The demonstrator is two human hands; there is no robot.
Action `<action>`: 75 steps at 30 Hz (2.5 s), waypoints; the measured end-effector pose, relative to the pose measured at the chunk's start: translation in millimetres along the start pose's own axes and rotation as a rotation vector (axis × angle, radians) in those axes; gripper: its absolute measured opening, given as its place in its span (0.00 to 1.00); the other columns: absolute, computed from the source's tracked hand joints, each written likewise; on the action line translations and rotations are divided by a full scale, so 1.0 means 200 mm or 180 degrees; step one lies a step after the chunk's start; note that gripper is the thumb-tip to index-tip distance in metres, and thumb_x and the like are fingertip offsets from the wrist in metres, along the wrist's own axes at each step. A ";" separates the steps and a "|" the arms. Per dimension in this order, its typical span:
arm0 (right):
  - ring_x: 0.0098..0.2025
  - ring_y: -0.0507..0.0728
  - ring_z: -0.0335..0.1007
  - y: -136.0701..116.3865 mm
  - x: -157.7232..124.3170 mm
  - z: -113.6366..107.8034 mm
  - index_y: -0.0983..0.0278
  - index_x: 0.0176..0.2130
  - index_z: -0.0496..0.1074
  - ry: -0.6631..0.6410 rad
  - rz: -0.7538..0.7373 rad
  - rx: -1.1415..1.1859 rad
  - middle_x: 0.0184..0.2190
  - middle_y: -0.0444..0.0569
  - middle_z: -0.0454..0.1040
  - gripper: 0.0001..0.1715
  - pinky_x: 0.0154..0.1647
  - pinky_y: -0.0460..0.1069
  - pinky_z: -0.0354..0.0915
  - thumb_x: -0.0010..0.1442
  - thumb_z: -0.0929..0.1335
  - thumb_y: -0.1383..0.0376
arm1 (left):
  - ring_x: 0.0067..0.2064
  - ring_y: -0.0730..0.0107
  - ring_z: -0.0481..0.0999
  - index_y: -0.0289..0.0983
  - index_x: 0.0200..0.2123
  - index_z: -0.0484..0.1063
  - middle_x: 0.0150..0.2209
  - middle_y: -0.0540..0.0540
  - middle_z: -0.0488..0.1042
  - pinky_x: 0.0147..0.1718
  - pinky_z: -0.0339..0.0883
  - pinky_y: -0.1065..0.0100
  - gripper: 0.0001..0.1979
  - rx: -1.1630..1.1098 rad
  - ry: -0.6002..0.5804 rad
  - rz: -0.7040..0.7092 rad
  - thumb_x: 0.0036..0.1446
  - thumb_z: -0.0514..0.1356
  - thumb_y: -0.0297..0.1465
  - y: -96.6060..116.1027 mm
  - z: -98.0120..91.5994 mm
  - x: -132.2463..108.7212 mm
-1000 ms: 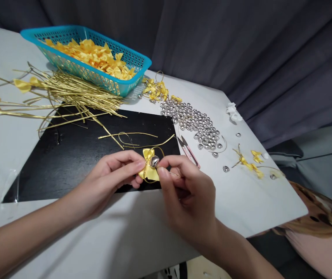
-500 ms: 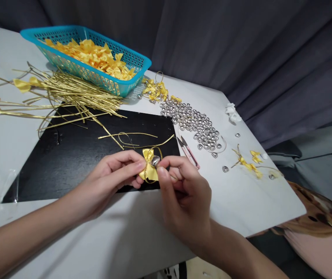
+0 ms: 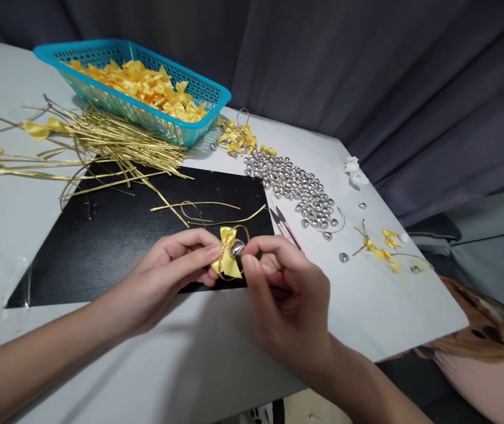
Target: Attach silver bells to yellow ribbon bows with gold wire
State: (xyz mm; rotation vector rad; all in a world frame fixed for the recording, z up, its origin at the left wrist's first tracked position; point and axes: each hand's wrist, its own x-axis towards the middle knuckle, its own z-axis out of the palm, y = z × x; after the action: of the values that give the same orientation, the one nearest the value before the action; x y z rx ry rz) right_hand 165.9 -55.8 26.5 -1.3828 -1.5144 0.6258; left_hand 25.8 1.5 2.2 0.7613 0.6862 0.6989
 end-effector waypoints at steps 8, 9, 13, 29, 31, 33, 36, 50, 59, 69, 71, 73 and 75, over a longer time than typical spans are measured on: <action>0.13 0.44 0.41 -0.01 0.01 -0.02 0.64 0.32 0.64 -0.0133 0.0050 -0.0058 0.13 0.33 0.49 0.05 0.12 0.41 0.41 0.57 0.63 0.74 | 0.24 0.81 0.67 0.37 0.23 0.75 0.21 0.54 0.70 0.25 0.62 0.82 0.07 0.0087 0.0012 0.0004 0.49 0.67 0.32 0.00 0.00 0.00; 0.13 0.44 0.41 -0.01 0.01 -0.02 0.64 0.32 0.64 -0.0144 0.0051 -0.0055 0.13 0.32 0.49 0.05 0.12 0.41 0.41 0.57 0.63 0.74 | 0.24 0.81 0.67 0.37 0.23 0.75 0.21 0.54 0.70 0.25 0.63 0.82 0.07 0.0109 -0.0003 0.0020 0.49 0.67 0.32 0.00 -0.01 0.00; 0.13 0.44 0.41 -0.01 0.01 -0.02 0.64 0.31 0.64 -0.0123 0.0022 -0.0049 0.13 0.32 0.48 0.05 0.12 0.41 0.41 0.56 0.63 0.74 | 0.26 0.80 0.68 0.38 0.24 0.76 0.22 0.54 0.71 0.27 0.64 0.82 0.07 0.0253 -0.0048 0.0112 0.51 0.66 0.33 -0.01 -0.01 -0.01; 0.14 0.45 0.42 0.00 0.02 -0.03 0.65 0.32 0.64 -0.0204 0.0004 -0.0131 0.14 0.32 0.46 0.04 0.14 0.43 0.42 0.58 0.63 0.72 | 0.27 0.79 0.69 0.39 0.25 0.77 0.25 0.53 0.72 0.27 0.65 0.81 0.05 0.0428 0.0110 0.0262 0.52 0.64 0.31 -0.01 0.00 -0.01; 0.14 0.45 0.42 0.00 0.02 -0.03 0.65 0.32 0.64 -0.0211 0.0000 -0.0089 0.14 0.32 0.46 0.04 0.14 0.43 0.42 0.58 0.63 0.72 | 0.27 0.80 0.69 0.39 0.25 0.77 0.25 0.53 0.72 0.27 0.65 0.82 0.05 0.0422 0.0089 0.0267 0.52 0.64 0.31 -0.01 -0.01 0.00; 0.14 0.45 0.41 0.00 0.02 -0.03 0.65 0.32 0.64 -0.0215 0.0010 0.0009 0.14 0.33 0.46 0.04 0.14 0.43 0.41 0.58 0.63 0.72 | 0.27 0.80 0.69 0.39 0.25 0.77 0.25 0.54 0.72 0.27 0.65 0.82 0.06 0.0423 0.0092 0.0270 0.53 0.64 0.31 -0.01 -0.01 0.00; 0.14 0.45 0.41 0.00 0.03 -0.05 0.64 0.31 0.65 -0.0200 0.0097 0.0280 0.14 0.33 0.47 0.04 0.13 0.43 0.40 0.59 0.63 0.71 | 0.27 0.80 0.69 0.40 0.25 0.77 0.25 0.54 0.72 0.27 0.65 0.82 0.06 0.0391 0.0155 0.0250 0.53 0.64 0.32 -0.01 -0.01 -0.01; 0.20 0.47 0.56 0.02 0.03 -0.09 0.61 0.37 0.65 -0.0957 -0.0122 0.0553 0.24 0.41 0.64 0.03 0.17 0.43 0.53 0.63 0.63 0.68 | 0.27 0.78 0.67 0.37 0.24 0.75 0.22 0.53 0.70 0.27 0.61 0.78 0.07 0.1013 -0.0089 0.0293 0.53 0.62 0.31 0.00 0.01 -0.01; 0.16 0.44 0.46 0.05 0.04 -0.05 0.64 0.34 0.63 -0.0555 -0.0001 0.0217 0.18 0.35 0.52 0.04 0.13 0.40 0.44 0.62 0.61 0.71 | 0.26 0.81 0.68 0.37 0.25 0.75 0.22 0.55 0.70 0.27 0.62 0.81 0.07 0.0426 -0.0147 0.0182 0.54 0.62 0.31 -0.02 -0.03 0.00; 0.16 0.43 0.46 0.05 0.02 -0.06 0.63 0.34 0.63 -0.0437 -0.0330 -0.0260 0.17 0.34 0.51 0.07 0.13 0.38 0.45 0.58 0.63 0.75 | 0.26 0.81 0.68 0.38 0.27 0.76 0.22 0.55 0.71 0.28 0.63 0.81 0.06 0.0399 -0.0153 0.0115 0.55 0.62 0.33 -0.02 -0.03 0.00; 0.16 0.43 0.47 0.05 0.02 -0.06 0.63 0.34 0.63 -0.0407 -0.0335 -0.0287 0.17 0.34 0.51 0.06 0.12 0.38 0.45 0.58 0.63 0.74 | 0.26 0.81 0.68 0.39 0.27 0.76 0.22 0.55 0.70 0.28 0.63 0.82 0.07 0.0417 -0.0154 0.0111 0.55 0.62 0.33 -0.02 -0.03 -0.01; 0.16 0.43 0.46 0.05 0.02 -0.06 0.64 0.34 0.63 -0.0372 -0.0380 -0.0274 0.16 0.34 0.50 0.06 0.13 0.38 0.46 0.59 0.63 0.74 | 0.26 0.82 0.68 0.39 0.26 0.76 0.21 0.55 0.70 0.28 0.63 0.82 0.07 0.0453 -0.0168 0.0142 0.55 0.63 0.33 -0.02 -0.03 -0.01; 0.15 0.43 0.46 0.05 0.01 -0.05 0.64 0.35 0.63 -0.0363 -0.0422 -0.0267 0.16 0.33 0.50 0.06 0.13 0.37 0.46 0.59 0.63 0.74 | 0.26 0.82 0.68 0.38 0.26 0.76 0.21 0.55 0.70 0.27 0.62 0.82 0.07 0.0481 -0.0182 0.0159 0.54 0.63 0.33 -0.02 -0.03 -0.01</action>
State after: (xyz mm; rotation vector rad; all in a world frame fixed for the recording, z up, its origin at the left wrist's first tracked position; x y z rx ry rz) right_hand 180.1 -53.5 23.7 -1.3153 -1.7255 0.5722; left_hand 21.3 0.6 -3.6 0.9365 0.6749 0.6733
